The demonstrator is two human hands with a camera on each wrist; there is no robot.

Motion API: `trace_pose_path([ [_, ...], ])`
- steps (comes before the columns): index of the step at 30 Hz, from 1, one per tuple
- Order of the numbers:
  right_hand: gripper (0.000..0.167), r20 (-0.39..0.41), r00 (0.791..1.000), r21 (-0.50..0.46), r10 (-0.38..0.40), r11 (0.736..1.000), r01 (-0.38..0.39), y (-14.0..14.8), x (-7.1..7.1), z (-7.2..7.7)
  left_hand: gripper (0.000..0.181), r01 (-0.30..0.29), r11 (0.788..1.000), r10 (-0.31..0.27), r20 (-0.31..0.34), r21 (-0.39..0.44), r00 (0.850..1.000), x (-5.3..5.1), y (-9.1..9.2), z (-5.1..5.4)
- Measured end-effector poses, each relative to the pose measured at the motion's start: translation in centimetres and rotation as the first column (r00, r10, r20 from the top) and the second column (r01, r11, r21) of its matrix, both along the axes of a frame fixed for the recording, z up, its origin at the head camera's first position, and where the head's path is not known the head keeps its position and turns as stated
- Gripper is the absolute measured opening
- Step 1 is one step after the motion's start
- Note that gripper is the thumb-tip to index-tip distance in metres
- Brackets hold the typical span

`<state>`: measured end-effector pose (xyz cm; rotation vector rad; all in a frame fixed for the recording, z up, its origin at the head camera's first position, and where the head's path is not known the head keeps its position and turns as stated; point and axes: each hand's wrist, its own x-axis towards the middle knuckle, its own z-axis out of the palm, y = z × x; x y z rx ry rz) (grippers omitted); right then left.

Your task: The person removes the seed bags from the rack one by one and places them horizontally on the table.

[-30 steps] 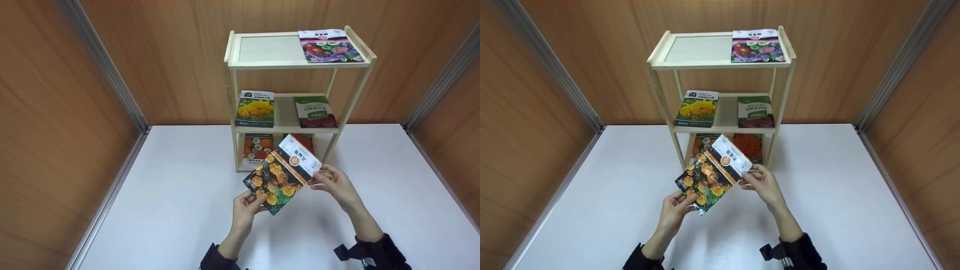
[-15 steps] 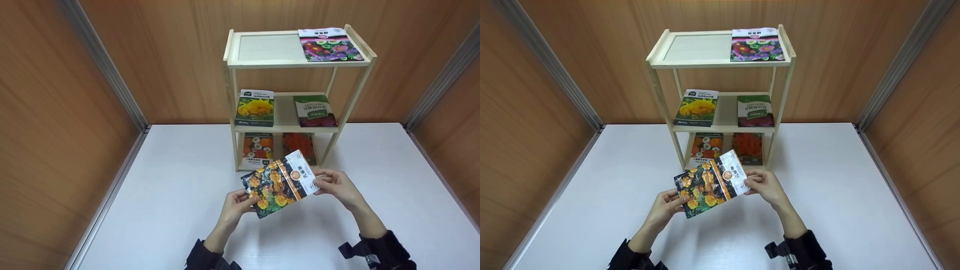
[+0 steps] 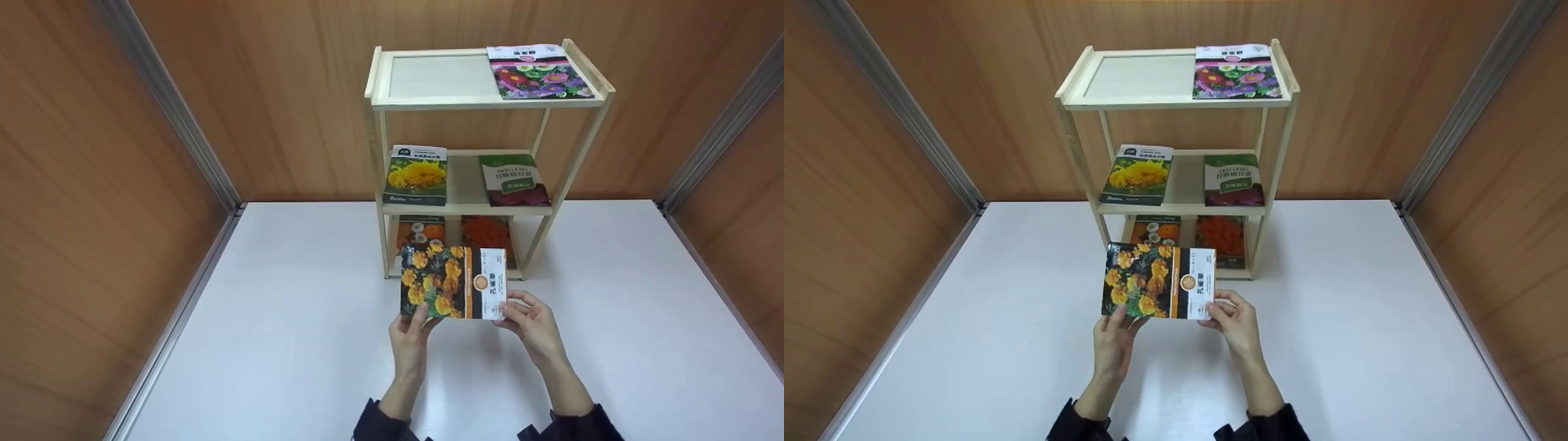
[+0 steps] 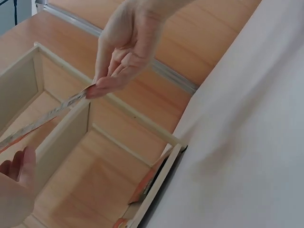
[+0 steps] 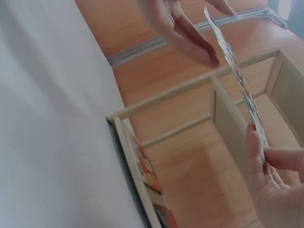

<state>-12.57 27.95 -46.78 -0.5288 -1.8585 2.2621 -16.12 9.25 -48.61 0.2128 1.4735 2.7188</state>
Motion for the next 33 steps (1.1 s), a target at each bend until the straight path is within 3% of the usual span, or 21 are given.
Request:
trace_pose_path([
  [1,0.028,0.005,1.000,-0.014,-0.015,1.000,0.015,-0.4,0.0,-0.3,0.044,-0.014,1.000,0.014,-0.015,-0.004,1.000,0.2,0.6,-0.4],
  [3,0.027,0.011,0.999,-0.037,-0.048,0.998,0.048,-1.1,0.1,-0.8,0.046,-0.046,0.999,0.046,-0.080,0.001,0.996,-0.7,2.3,-3.9],
  [6,0.025,0.007,0.996,-0.066,-0.092,0.994,0.092,-2.2,0.2,-1.3,0.044,-0.091,0.996,0.089,-0.087,-0.019,0.992,-0.3,3.6,-4.6],
  [8,0.025,0.004,0.994,-0.095,-0.113,0.989,0.113,-2.8,0.3,-1.6,0.045,-0.120,0.993,0.119,-0.062,-0.013,0.991,-0.1,4.2,-4.8],
  [10,0.025,-0.005,0.992,-0.122,-0.126,0.985,0.124,-3.4,0.3,-1.8,0.042,-0.148,0.989,0.148,0.008,-0.031,0.989,1.2,4.1,-2.2],
  [11,0.025,-0.013,0.992,-0.136,-0.129,0.983,0.126,-3.6,0.3,-1.9,0.041,-0.163,0.986,0.164,0.017,-0.027,0.986,1.3,4.2,-2.2],
  [12,0.025,-0.021,0.991,-0.148,-0.134,0.980,0.130,-3.8,0.4,-1.9,0.039,-0.175,0.984,0.175,-0.009,-0.008,0.984,0.7,4.4,-3.4],
  [16,0.024,-0.051,0.990,-0.161,-0.133,0.979,0.124,-4.2,0.5,-2.0,0.030,-0.227,0.974,0.226,-0.035,0.001,0.973,0.7,4.4,-3.6],
  [17,0.023,-0.056,0.991,-0.154,-0.125,0.981,0.116,-4.3,0.5,-2.0,0.029,-0.228,0.974,0.228,-0.081,0.013,0.970,0.3,4.3,-4.4],
  [18,0.023,-0.056,0.992,-0.149,-0.115,0.983,0.106,-4.3,0.6,-1.9,0.028,-0.229,0.973,0.229,-0.087,0.010,0.969,0.2,4.2,-4.4],
  [19,0.023,-0.056,0.993,-0.141,-0.100,0.986,0.091,-4.3,0.7,-1.9,0.028,-0.227,0.974,0.226,-0.054,-0.015,0.973,0.7,3.8,-3.1],
  [23,0.026,-0.041,0.999,-0.068,0.013,0.998,-0.015,-3.7,1.1,-1.4,0.027,-0.162,0.984,0.161,-0.019,-0.079,0.987,0.4,2.6,-2.4],
  [24,0.028,-0.039,0.998,-0.045,0.050,0.998,-0.051,-3.4,1.2,-1.3,0.027,-0.135,0.985,0.139,0.025,-0.111,0.990,0.5,2.2,-1.4],
  [28,0.038,-0.033,0.984,0.051,0.175,0.984,-0.173,-1.6,1.4,-0.7,0.027,0.006,0.980,0.002,0.039,-0.197,0.999,-0.3,0.6,-0.6],
  [31,0.044,-0.018,0.974,0.098,0.227,0.970,-0.225,0.0,1.5,-0.3,0.030,0.146,0.955,-0.139,0.044,-0.258,0.989,-0.8,-0.7,-0.1],
  [33,0.047,0.002,0.962,0.129,0.274,0.953,-0.273,0.9,1.5,-0.1,0.031,0.238,0.925,-0.235,0.047,-0.296,0.971,-1.0,-1.6,0.0],
])
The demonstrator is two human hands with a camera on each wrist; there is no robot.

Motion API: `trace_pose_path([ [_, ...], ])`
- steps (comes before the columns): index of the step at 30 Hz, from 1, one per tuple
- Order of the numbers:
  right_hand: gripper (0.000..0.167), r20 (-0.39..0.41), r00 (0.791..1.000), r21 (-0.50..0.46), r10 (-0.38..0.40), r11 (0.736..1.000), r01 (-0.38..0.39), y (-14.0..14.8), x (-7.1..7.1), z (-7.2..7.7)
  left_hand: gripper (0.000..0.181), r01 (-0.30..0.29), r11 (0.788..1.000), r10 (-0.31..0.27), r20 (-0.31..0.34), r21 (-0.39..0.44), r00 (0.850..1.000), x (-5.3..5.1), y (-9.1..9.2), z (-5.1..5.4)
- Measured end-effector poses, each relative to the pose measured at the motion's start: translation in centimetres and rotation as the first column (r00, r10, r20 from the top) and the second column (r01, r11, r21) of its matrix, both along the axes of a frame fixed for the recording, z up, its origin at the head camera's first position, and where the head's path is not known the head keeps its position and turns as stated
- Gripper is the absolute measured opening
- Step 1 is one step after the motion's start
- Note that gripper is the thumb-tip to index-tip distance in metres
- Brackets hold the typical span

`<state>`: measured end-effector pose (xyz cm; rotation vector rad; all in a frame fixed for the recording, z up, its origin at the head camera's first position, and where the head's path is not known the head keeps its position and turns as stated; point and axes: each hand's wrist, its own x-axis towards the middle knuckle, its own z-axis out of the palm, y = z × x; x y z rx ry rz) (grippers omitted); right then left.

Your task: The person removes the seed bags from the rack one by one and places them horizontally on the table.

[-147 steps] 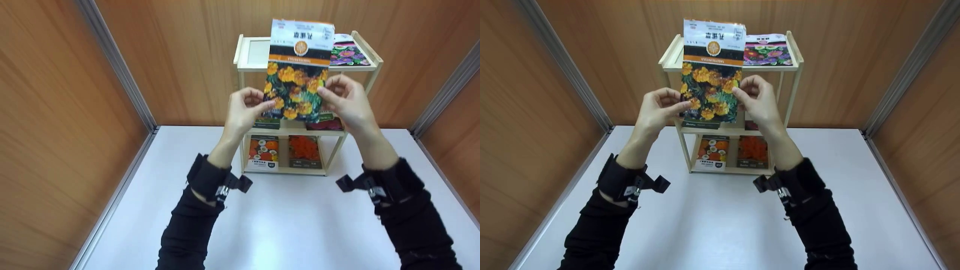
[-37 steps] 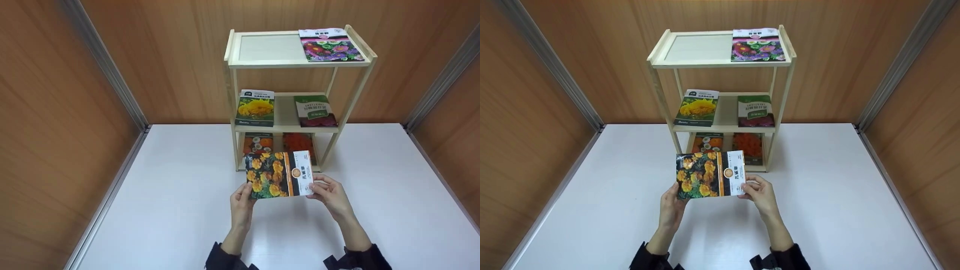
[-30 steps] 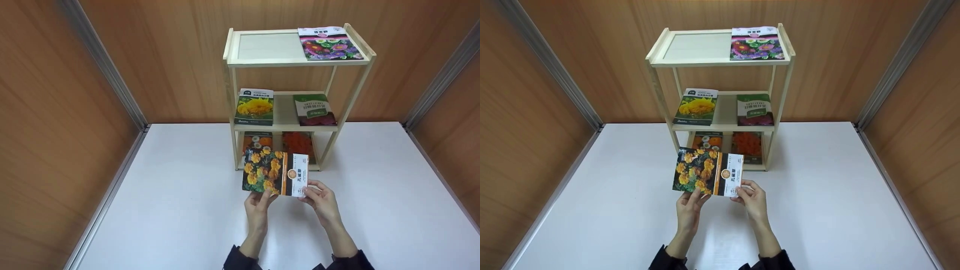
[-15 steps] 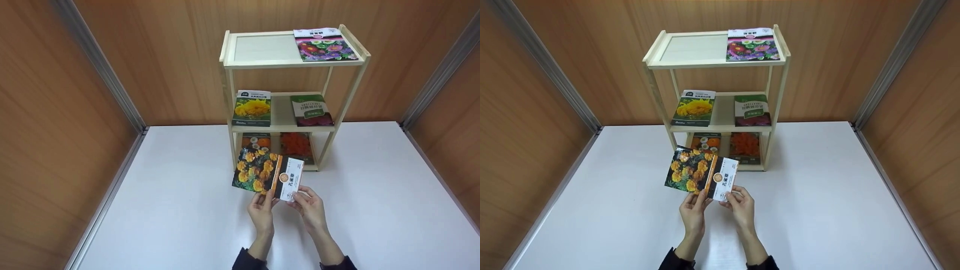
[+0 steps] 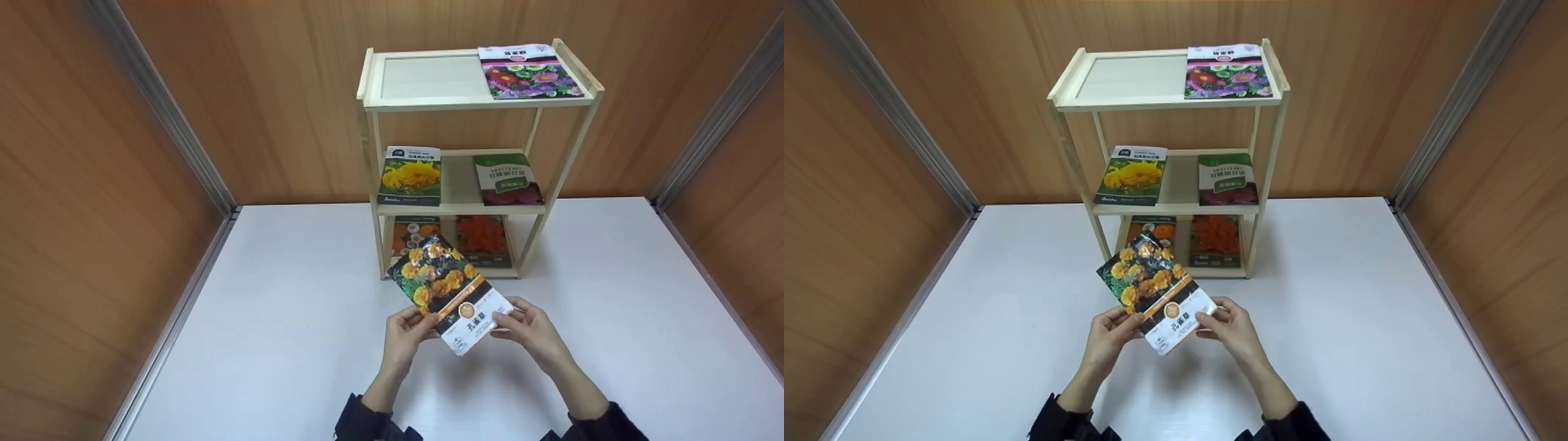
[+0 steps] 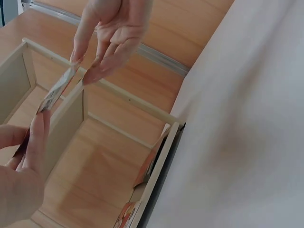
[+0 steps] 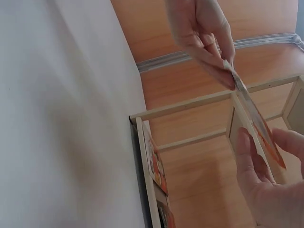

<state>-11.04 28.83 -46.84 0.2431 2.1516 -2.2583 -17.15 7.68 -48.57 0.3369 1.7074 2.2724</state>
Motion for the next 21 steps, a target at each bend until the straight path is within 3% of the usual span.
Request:
trace_pose_path([
  [5,0.046,0.056,0.984,0.042,0.169,0.984,-0.171,1.7,0.1,0.6,0.031,0.177,0.981,-0.178,-0.007,-0.075,0.984,-0.2,-1.8,0.1],
  [9,0.041,0.083,0.960,0.043,0.269,0.961,-0.273,2.2,0.3,0.7,0.030,0.259,0.961,-0.259,0.012,-0.096,0.966,-0.3,-2.5,0.0],
  [12,0.035,0.074,0.951,0.026,0.301,0.953,-0.303,2.2,0.4,0.6,0.030,0.303,0.947,-0.301,0.032,-0.107,0.953,-0.4,-2.7,0.1],
  [16,0.029,0.060,0.958,0.024,0.280,0.959,-0.282,2.0,0.5,0.4,0.029,0.317,0.939,-0.315,0.035,-0.132,0.948,-0.4,-2.9,0.7],
  [21,0.032,0.038,0.983,0.051,0.181,0.982,-0.182,1.1,0.4,0.1,0.029,0.227,0.951,-0.237,-0.023,-0.210,0.971,0.4,-3.3,2.4],
])
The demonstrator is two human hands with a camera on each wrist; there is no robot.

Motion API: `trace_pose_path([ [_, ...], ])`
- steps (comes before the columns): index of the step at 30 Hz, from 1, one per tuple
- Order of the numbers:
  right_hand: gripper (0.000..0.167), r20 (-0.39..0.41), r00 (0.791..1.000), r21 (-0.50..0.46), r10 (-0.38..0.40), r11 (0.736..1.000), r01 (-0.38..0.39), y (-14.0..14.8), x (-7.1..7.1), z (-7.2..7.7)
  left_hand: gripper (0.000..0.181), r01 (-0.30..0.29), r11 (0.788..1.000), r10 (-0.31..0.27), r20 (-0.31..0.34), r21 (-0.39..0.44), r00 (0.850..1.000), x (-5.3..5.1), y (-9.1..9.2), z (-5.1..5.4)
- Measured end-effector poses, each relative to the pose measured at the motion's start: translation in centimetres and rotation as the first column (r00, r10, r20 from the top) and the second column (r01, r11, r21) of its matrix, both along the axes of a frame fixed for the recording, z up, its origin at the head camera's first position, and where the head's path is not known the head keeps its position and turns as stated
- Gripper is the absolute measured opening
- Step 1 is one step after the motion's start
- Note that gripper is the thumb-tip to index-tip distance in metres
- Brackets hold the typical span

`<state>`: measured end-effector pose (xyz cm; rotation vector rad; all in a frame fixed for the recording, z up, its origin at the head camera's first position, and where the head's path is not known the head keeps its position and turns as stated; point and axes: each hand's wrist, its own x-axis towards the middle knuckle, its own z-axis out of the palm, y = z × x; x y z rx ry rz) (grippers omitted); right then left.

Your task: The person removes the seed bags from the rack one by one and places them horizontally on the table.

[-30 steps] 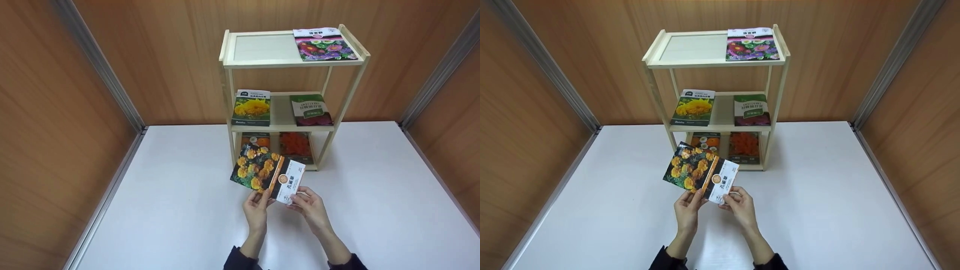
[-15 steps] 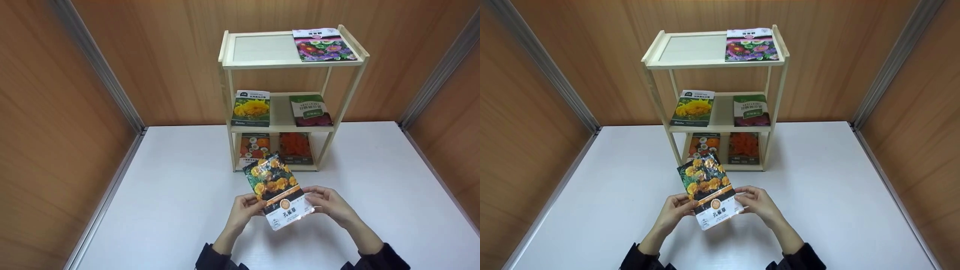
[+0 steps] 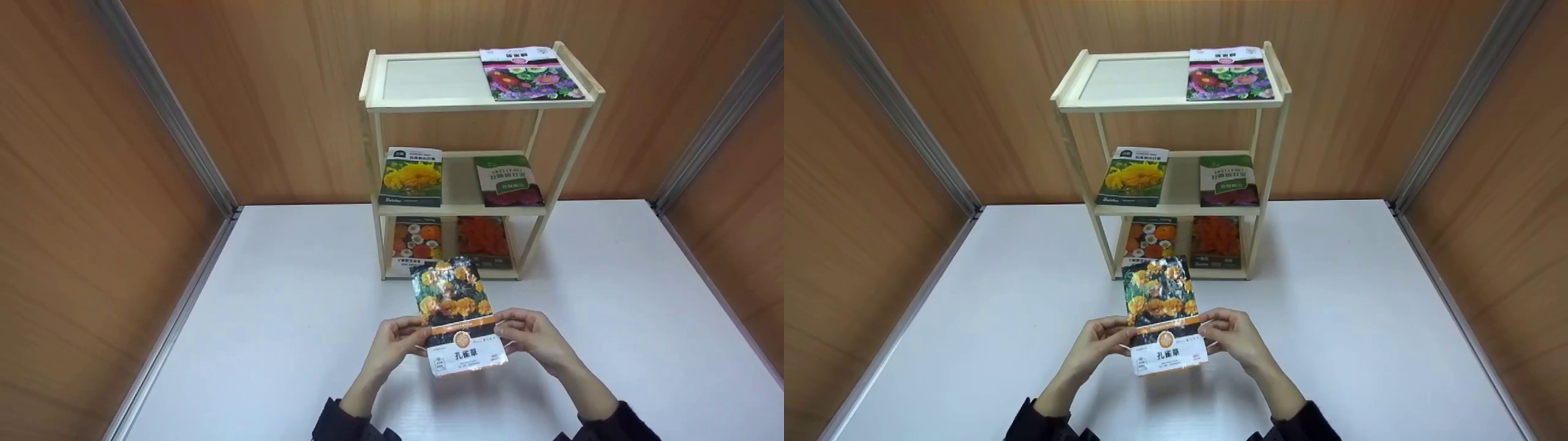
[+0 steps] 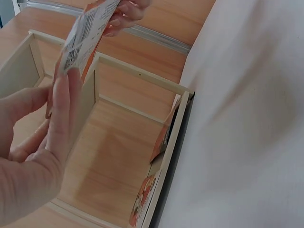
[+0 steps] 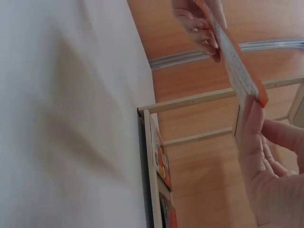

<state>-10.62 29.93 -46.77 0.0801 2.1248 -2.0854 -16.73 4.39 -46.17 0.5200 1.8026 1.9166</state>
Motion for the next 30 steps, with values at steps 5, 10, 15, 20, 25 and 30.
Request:
trace_pose_path([
  [5,0.032,-0.019,0.987,0.033,-0.161,0.986,0.162,-1.8,0.0,-1.0,0.028,-0.105,0.992,0.100,-0.066,-0.070,0.993,0.5,-0.5,-0.4],
  [10,0.028,-0.014,0.960,0.051,-0.281,0.958,0.282,-4.1,0.0,-2.6,0.025,-0.218,0.964,0.198,-0.134,-0.151,0.971,0.0,-1.1,-3.0],
  [15,0.023,-0.012,0.950,0.104,-0.313,0.944,0.312,-6.1,-0.3,-4.3,0.022,-0.328,0.901,0.275,-0.211,-0.284,0.938,0.0,-2.1,-4.3],
  [20,0.019,-0.021,0.963,0.144,-0.269,0.952,0.269,-7.9,-1.3,-5.5,0.021,-0.389,0.831,0.308,-0.255,-0.397,0.917,-0.6,-3.4,-5.4],
  [25,0.016,-0.010,0.972,0.146,-0.235,0.961,0.234,-10.4,-3.0,-6.6,0.022,-0.445,0.746,0.335,-0.298,-0.495,0.894,-1.5,-5.3,-6.5],
  [30,0.013,-0.011,0.976,0.141,-0.219,0.966,0.218,-13.3,-5.0,-7.5,0.021,-0.508,0.670,0.381,-0.337,-0.541,0.861,-2.6,-7.5,-7.2],
])
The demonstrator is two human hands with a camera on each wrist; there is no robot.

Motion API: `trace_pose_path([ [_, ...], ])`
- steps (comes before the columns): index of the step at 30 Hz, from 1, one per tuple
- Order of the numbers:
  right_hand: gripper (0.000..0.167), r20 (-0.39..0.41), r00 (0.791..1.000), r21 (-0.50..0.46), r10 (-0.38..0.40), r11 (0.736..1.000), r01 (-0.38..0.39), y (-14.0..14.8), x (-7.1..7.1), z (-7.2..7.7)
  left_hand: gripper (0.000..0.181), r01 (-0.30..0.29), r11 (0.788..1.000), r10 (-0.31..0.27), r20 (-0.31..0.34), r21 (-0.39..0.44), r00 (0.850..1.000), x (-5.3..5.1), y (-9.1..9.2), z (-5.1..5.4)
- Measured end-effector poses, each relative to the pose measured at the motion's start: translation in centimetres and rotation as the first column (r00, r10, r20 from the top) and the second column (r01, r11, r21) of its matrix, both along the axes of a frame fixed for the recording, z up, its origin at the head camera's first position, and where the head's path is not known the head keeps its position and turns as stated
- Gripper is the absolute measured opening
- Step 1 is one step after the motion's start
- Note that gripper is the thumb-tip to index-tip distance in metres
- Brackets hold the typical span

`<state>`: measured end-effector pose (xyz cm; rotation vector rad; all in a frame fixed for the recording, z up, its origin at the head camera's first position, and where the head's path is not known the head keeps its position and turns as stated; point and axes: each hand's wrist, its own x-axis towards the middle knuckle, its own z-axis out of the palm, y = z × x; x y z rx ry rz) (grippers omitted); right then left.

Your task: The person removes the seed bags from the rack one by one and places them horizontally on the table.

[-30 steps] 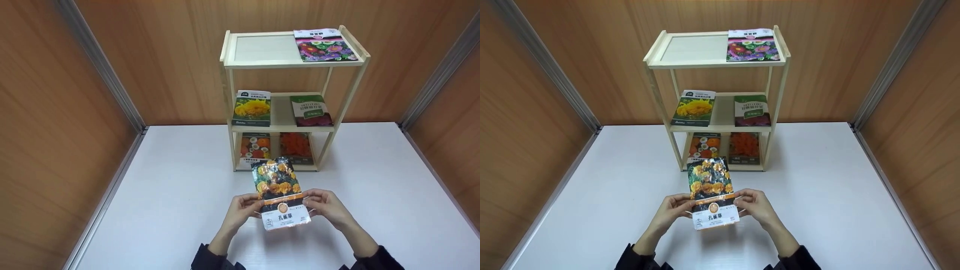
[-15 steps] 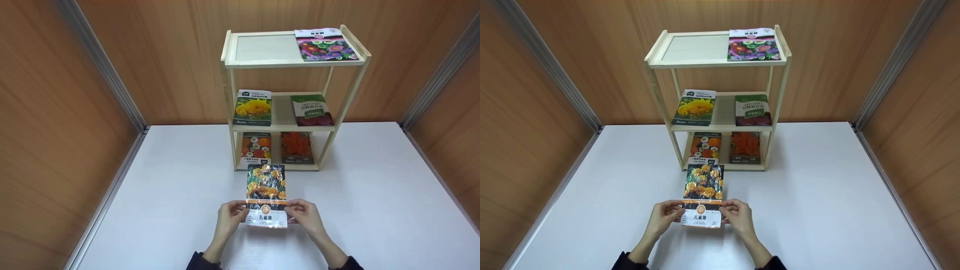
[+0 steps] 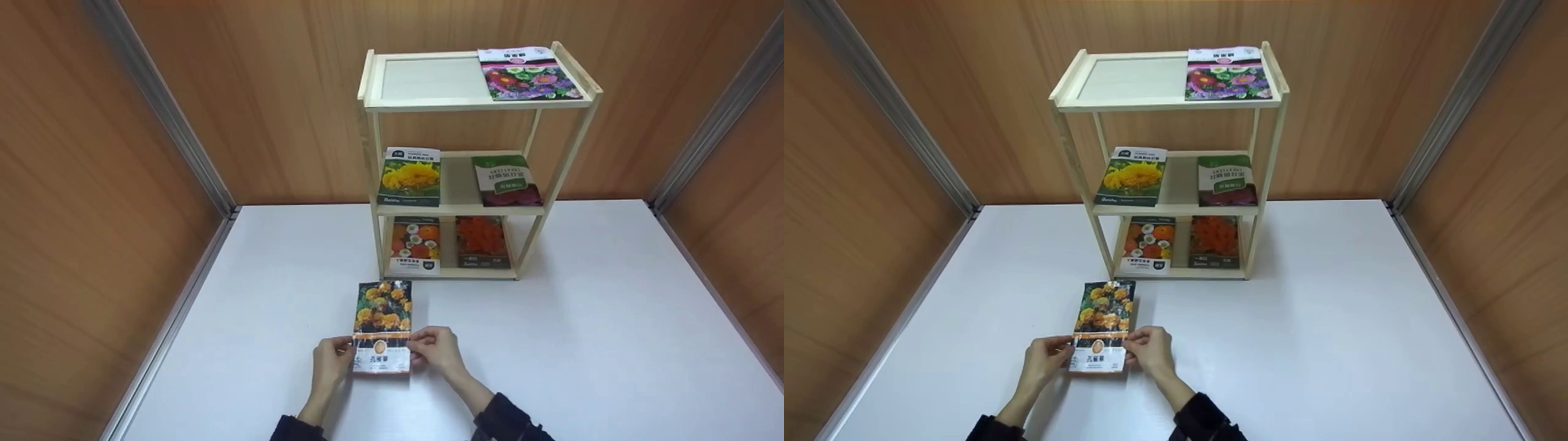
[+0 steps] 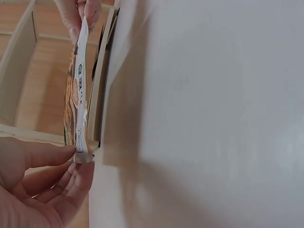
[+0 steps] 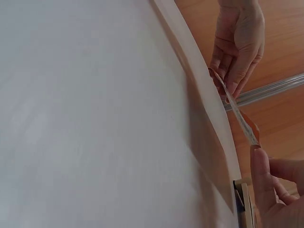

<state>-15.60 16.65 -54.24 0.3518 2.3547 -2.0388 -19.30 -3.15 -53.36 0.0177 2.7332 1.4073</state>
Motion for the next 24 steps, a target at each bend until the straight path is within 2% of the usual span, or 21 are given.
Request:
trace_pose_path([
  [4,0.009,0.005,1.000,-0.002,-0.016,1.000,0.016,-2.4,-1.5,-0.5,0.021,-0.047,0.997,0.047,-0.004,-0.053,0.999,-1.0,-1.8,-0.2],
  [10,0.005,0.041,0.998,0.008,-0.054,0.999,0.054,-6.0,-3.0,-1.0,0.020,-0.100,0.987,0.104,0.030,-0.128,0.994,-2.2,-4.3,-0.2],
  [18,0.004,0.067,0.993,0.013,-0.101,0.995,0.100,-10.6,-4.0,-1.5,0.020,-0.147,0.969,0.160,0.051,-0.200,0.986,-2.8,-7.7,0.2],
  [24,0.004,0.064,0.993,0.045,-0.097,0.995,0.094,-12.2,-4.7,-1.9,0.018,-0.188,0.952,0.202,0.037,-0.240,0.979,-3.6,-8.9,0.0],
])
